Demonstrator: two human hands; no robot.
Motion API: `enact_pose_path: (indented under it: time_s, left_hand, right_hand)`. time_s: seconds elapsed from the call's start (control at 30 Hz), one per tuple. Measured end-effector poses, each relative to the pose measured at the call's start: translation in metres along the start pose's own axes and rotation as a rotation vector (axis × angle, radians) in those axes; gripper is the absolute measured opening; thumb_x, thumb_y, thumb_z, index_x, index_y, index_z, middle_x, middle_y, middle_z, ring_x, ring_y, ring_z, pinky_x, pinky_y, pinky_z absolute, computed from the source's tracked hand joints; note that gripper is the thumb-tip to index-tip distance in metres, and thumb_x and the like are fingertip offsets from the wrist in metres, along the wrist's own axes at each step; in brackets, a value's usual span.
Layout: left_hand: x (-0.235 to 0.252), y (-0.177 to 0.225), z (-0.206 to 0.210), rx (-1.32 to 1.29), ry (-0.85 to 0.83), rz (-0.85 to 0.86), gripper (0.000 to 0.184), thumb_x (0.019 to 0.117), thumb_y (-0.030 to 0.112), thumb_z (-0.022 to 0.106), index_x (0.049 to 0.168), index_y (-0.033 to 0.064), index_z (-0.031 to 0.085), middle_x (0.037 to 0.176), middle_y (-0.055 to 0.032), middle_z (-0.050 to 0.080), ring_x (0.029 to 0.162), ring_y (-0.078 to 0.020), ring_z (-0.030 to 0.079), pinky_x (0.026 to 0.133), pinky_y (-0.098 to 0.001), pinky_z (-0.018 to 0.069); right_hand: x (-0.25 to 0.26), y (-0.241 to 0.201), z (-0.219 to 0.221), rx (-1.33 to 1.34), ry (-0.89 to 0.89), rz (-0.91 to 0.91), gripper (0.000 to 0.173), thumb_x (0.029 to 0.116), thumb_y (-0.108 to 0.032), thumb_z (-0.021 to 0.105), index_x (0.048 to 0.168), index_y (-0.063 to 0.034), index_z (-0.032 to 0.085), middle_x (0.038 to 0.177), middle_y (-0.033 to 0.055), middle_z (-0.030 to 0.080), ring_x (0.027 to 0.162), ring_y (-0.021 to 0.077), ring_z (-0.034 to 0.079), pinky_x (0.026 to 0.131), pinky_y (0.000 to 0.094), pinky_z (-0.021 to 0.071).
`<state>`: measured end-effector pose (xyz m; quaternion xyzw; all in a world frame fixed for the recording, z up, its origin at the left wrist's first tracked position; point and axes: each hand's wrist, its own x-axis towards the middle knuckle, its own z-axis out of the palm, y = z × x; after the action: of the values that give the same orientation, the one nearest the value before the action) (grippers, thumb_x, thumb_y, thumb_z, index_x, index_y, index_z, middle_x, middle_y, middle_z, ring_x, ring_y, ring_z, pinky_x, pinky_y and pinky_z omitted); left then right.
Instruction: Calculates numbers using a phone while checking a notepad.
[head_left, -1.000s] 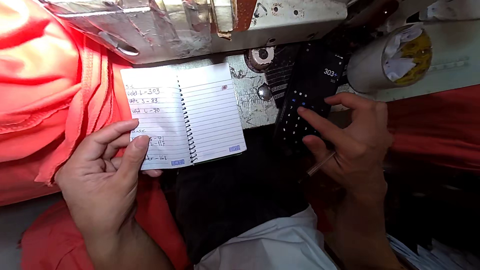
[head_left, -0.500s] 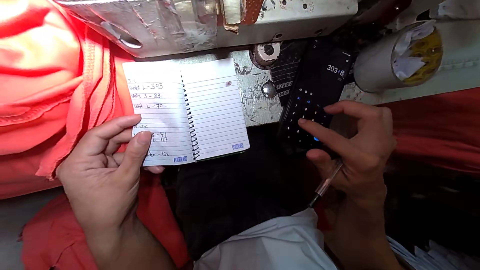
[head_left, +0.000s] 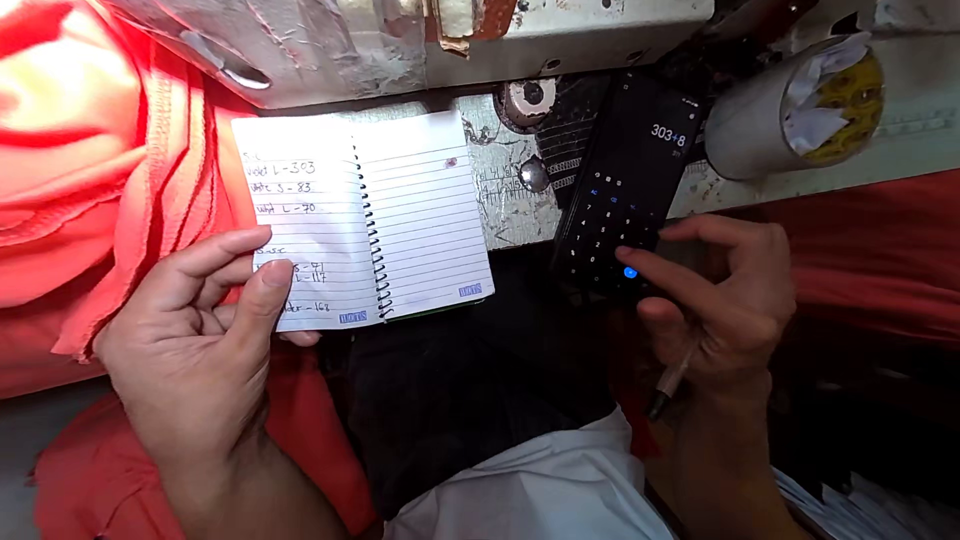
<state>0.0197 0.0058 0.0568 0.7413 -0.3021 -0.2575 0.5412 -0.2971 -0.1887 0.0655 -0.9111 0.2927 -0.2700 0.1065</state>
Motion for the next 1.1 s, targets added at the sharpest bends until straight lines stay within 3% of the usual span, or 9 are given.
enact_pose_path:
  time_s: [0.2, 0.4, 0.6, 0.9, 1.1]
  left_hand:
    - [0.000, -0.001, -0.001, 0.005, 0.003, -0.006, 0.027, 0.0988, 0.022, 0.068, 0.125, 0.0164, 0.062, 0.096, 0.0138, 0.073, 0.065, 0.0005, 0.069, 0.050, -0.0160, 0.0577]
    - [0.000, -0.002, -0.001, 0.010, 0.006, 0.005, 0.026, 0.0994, 0.021, 0.067, 0.125, 0.0158, 0.062, 0.096, 0.0135, 0.072, 0.065, -0.0002, 0.069, 0.051, -0.0166, 0.0581]
    - [0.001, -0.001, -0.001, 0.009, 0.007, 0.002, 0.027, 0.0986, 0.021, 0.068, 0.125, 0.0159, 0.063, 0.094, 0.0139, 0.072, 0.065, 0.0001, 0.069, 0.051, -0.0162, 0.0580]
    - [0.000, 0.008, 0.005, 0.020, 0.028, 0.033, 0.025, 0.0986, 0.010, 0.065, 0.124, 0.0125, 0.063, 0.097, 0.0145, 0.072, 0.066, 0.0033, 0.069, 0.051, -0.0135, 0.0574]
    - [-0.001, 0.009, 0.006, -0.021, 0.028, -0.002, 0.027, 0.0986, 0.008, 0.066, 0.126, 0.0091, 0.065, 0.097, 0.0051, 0.072, 0.061, -0.0015, 0.068, 0.048, -0.0162, 0.0572]
  right_hand:
    - [-0.006, 0.006, -0.009, 0.032, 0.061, 0.031, 0.052, 0.1070, -0.053, 0.043, 0.104, -0.0135, 0.077, 0.103, 0.0112, 0.058, 0.084, 0.0119, 0.049, 0.075, 0.0254, 0.0386]
    - [-0.009, 0.006, -0.002, 0.029, 0.038, 0.027, 0.051, 0.1062, -0.052, 0.046, 0.104, -0.0130, 0.078, 0.105, 0.0138, 0.061, 0.086, 0.0154, 0.051, 0.076, 0.0287, 0.0395]
    - [-0.007, 0.004, -0.007, 0.040, 0.087, 0.039, 0.053, 0.1062, -0.055, 0.042, 0.105, -0.0146, 0.077, 0.102, 0.0081, 0.058, 0.083, 0.0085, 0.049, 0.073, 0.0219, 0.0384]
    - [-0.009, 0.006, -0.006, 0.047, 0.065, 0.029, 0.055, 0.1071, -0.055, 0.040, 0.108, -0.0129, 0.076, 0.101, 0.0123, 0.061, 0.080, 0.0133, 0.051, 0.073, 0.0263, 0.0408]
    - [-0.021, 0.020, -0.004, 0.090, 0.015, 0.059, 0.055, 0.1075, -0.052, 0.040, 0.111, -0.0112, 0.076, 0.099, 0.0191, 0.064, 0.078, 0.0222, 0.056, 0.070, 0.0347, 0.0444]
